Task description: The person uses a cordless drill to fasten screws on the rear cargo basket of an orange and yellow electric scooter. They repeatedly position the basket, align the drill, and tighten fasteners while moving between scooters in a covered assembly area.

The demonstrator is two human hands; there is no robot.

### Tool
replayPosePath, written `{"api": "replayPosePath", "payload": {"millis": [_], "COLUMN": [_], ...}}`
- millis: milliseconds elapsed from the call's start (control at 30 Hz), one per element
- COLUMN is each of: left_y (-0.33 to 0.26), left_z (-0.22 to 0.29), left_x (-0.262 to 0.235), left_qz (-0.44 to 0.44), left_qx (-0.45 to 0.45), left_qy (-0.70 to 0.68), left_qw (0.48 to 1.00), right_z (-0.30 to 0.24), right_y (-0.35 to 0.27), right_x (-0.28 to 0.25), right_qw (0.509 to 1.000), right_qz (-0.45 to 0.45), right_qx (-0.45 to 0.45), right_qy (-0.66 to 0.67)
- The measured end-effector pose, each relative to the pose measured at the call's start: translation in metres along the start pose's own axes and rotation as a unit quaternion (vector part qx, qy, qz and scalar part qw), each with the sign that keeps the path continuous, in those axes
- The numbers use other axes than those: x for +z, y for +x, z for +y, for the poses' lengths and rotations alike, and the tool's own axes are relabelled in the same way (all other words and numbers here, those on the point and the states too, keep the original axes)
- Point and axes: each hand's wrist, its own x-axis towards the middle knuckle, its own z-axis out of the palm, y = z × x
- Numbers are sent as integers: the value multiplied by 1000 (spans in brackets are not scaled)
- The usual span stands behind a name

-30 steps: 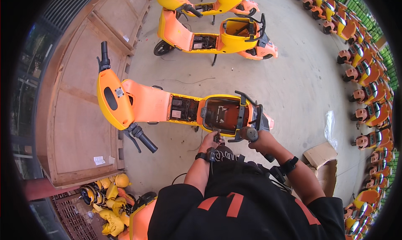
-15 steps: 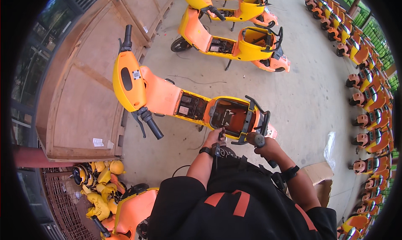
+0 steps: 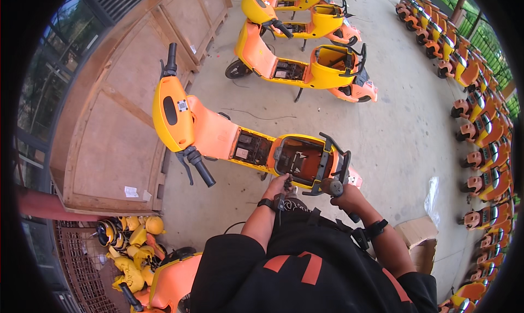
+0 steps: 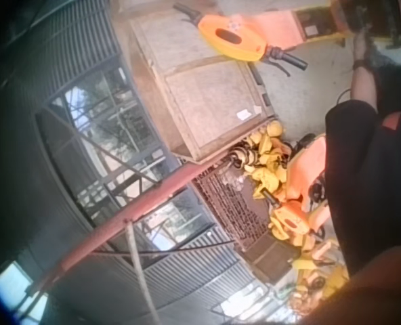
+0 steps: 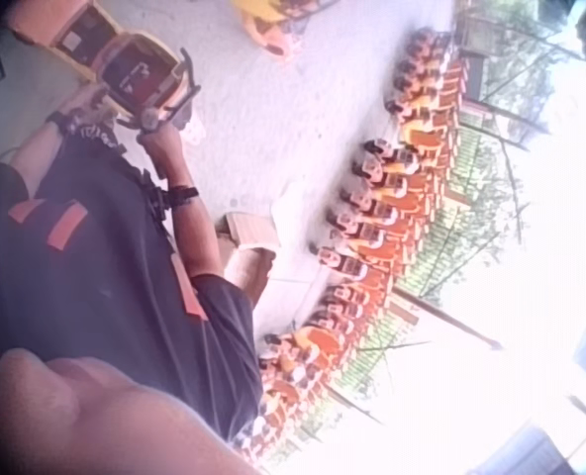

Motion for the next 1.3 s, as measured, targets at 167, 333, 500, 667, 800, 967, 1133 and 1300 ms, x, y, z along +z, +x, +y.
{"api": "replayPosePath", "payload": {"millis": [167, 333, 500, 667, 800, 967, 1133, 1300], "left_y": [-17, -23, -23, -2, 22, 51, 79, 105], "left_z": [5, 6, 13, 22, 36, 60, 89, 102], "left_x": [19, 19, 26, 23, 36, 55, 59, 73], "left_qz": [-23, -62, -74, -80, -115, -116, -127, -152], "left_qx": [15, 24, 4, -38, -48, -57, -71, -112], "left_qy": [-2, 2, -3, 1, 13, 27, 88, 107], "left_qw": [1000, 998, 997, 996, 992, 991, 985, 976], "right_z": [-4, -3, -6, -18, -19, -27, -44, -51], "right_y": [-4, -5, -3, -1, 1, 7, 17, -1], "right_x": [-3, 3, 13, 3, -6, -19, -42, -48], "right_qw": [999, 1000, 999, 1000, 1000, 998, 978, 979], "right_qz": [-9, -1, 24, 8, 7, -24, -50, 21], "right_qx": [40, -1, -12, 19, 27, 49, 186, 156], "right_qy": [31, -27, -40, -6, -4, -19, 77, 131]}}
